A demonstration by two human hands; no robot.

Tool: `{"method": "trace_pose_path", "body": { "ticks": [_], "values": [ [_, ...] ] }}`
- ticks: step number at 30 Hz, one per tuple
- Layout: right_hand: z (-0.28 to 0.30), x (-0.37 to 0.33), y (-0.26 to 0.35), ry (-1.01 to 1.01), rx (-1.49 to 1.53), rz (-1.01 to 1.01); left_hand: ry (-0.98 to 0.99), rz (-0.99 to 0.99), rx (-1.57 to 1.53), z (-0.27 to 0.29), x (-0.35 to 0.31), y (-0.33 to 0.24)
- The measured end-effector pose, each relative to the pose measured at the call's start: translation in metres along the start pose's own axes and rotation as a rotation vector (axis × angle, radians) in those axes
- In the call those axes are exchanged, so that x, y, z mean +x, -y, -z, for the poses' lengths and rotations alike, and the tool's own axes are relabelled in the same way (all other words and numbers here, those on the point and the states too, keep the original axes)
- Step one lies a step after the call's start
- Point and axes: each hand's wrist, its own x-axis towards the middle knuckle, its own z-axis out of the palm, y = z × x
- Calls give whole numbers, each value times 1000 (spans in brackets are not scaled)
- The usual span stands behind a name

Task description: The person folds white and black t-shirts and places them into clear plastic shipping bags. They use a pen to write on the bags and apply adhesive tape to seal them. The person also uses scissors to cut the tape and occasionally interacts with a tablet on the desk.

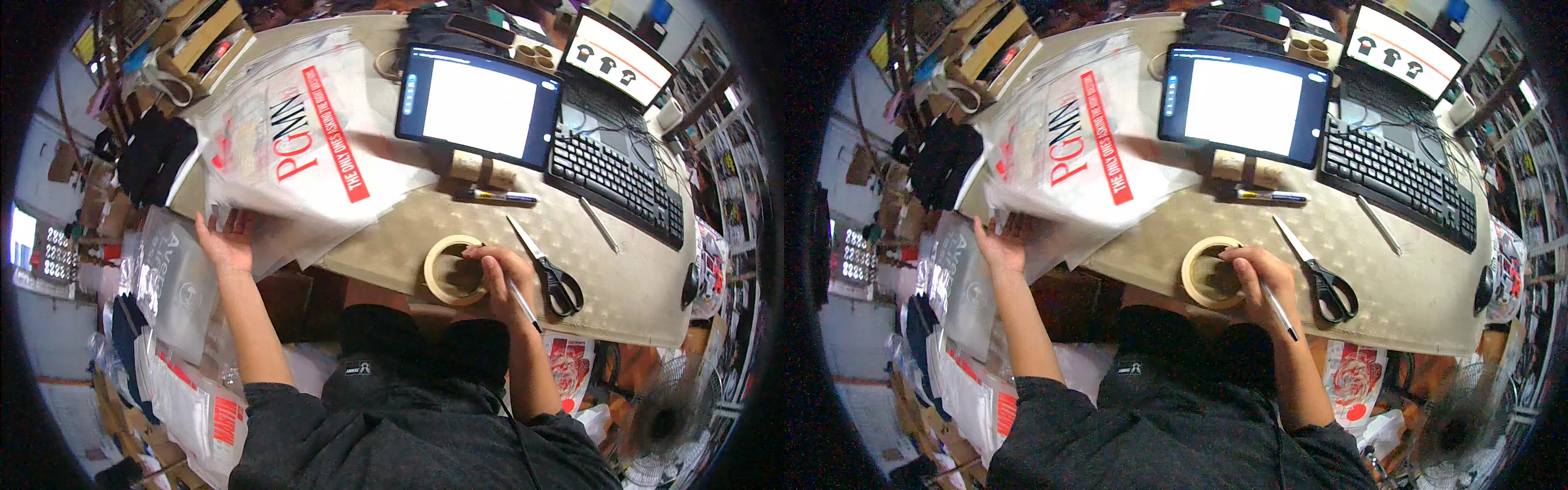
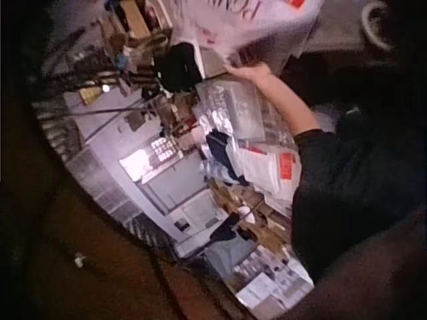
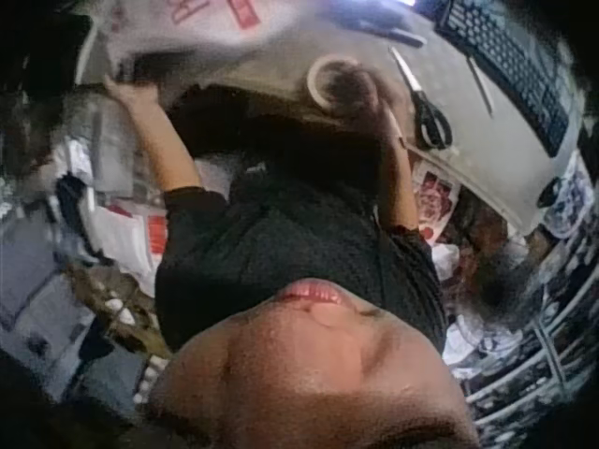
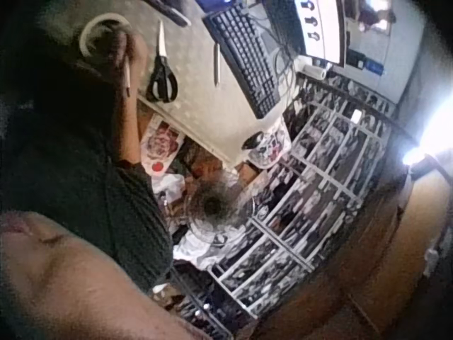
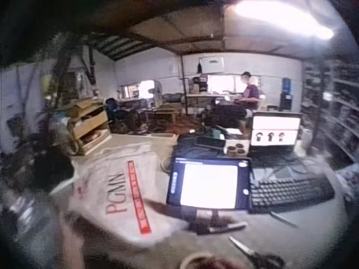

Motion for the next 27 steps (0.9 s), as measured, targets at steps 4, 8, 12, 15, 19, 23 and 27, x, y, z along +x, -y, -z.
{"method": "trace_pose_path", "body": {
  "ticks": [4, 8, 12, 15, 19, 23, 27],
  "values": [
    [-1, 0, 9, 7, -27, -14, 242, -11, 54, 81, 72, 9],
    [-3, -3, 0, -14, 36, -39, 31, -455, 809, 78, 66, 12],
    [-3, -3, -4, -12, 25, -18, 144, -378, 786, 69, 58, -2],
    [-4, -2, 3, -1, -7, -33, 110, -411, 827, 62, 52, -6],
    [-5, -2, 2, 2, 1, -76, 23, -746, 1096, 55, 65, 2],
    [-5, -2, 4, -10, -7, -72, 110, -979, 1215, 13, 43, 15],
    [-4, -4, -4, -36, 0, -24, 299, -759, 1150, -40, -13, 22]
  ]
}}
